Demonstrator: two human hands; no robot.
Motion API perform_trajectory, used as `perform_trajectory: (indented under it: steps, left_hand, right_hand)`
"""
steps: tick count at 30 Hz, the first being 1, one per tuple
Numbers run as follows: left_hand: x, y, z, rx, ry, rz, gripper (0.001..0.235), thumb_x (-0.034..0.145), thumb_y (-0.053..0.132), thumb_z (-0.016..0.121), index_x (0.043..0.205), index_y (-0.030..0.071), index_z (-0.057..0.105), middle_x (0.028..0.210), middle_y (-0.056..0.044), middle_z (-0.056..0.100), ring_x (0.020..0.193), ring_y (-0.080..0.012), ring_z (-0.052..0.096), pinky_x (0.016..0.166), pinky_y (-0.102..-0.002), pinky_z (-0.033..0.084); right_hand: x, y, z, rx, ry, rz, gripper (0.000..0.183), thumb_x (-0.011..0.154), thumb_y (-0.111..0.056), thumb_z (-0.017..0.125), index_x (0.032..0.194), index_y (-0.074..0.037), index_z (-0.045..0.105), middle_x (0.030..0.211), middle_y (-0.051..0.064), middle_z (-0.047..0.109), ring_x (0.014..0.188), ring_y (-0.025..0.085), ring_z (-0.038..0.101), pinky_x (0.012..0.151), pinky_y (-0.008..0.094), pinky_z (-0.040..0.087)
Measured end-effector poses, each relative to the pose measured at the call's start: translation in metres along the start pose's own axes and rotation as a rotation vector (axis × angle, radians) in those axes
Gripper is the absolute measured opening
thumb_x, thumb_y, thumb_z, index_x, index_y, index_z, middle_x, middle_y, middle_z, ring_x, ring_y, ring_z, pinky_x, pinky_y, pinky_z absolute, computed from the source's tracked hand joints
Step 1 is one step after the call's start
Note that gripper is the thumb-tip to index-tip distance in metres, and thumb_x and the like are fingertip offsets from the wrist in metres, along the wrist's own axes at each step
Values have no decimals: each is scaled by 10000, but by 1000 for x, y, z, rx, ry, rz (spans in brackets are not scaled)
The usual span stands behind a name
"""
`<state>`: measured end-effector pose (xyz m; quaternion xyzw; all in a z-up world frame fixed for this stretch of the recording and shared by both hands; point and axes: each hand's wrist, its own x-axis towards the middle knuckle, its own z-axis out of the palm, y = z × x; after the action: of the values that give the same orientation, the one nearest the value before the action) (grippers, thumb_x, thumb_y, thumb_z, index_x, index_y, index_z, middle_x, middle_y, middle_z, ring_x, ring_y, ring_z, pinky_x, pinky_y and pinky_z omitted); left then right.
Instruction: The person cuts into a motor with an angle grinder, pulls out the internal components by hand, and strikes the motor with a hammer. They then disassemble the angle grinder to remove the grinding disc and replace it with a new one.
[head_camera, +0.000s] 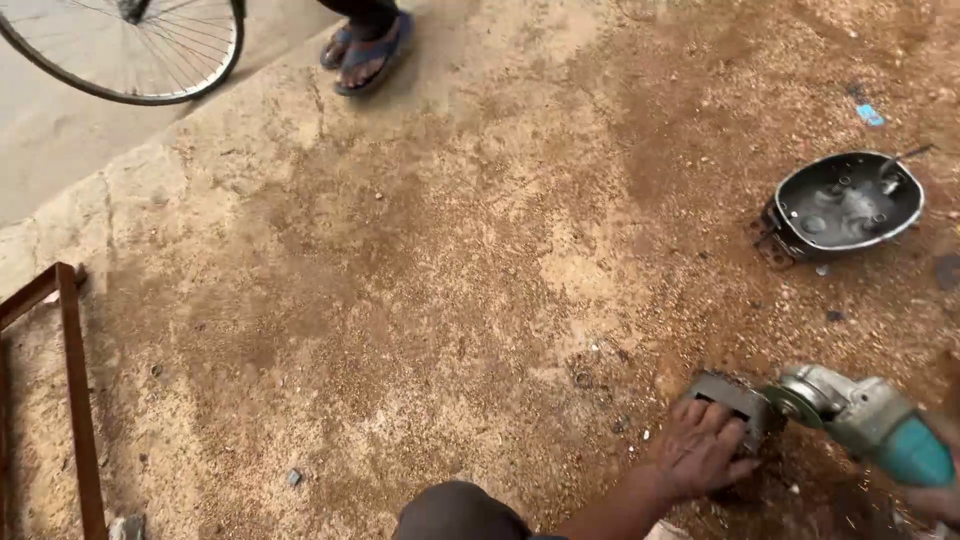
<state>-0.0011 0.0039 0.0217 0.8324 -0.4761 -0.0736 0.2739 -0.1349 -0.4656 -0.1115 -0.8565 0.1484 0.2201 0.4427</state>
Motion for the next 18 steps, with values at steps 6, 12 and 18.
perform_trajectory:
  steps: [6,12,18]
  left_hand:
    - [0,-2,13,50,-120,-8,562,969,556,596,1296,98,600,1226,-124,530,1149,-278,498,1113,-464,396]
    - [0,-6,19,108,-25,14,597,957,530,602,1329,65,565,1271,-151,513,1160,-291,494,1107,-481,396]
    - [3,-7,16,131,-8,31,607,960,526,592,1350,64,543,1278,-154,508,1179,-298,495,1126,-497,383]
  right_hand:
    - [-86,-202,17,-559,43,443,1271,604,-469,922,1660,-343,226,1216,135,714,999,300,751,986,457,620]
    - [-89,-233,12,-503,34,455,1221,601,-466,914,1616,-400,238,1300,142,691,1113,332,740,1074,515,580]
    - [-90,-237,12,-500,34,470,1207,624,-452,899,1630,-403,234,1301,157,692,1091,334,760,1070,502,598]
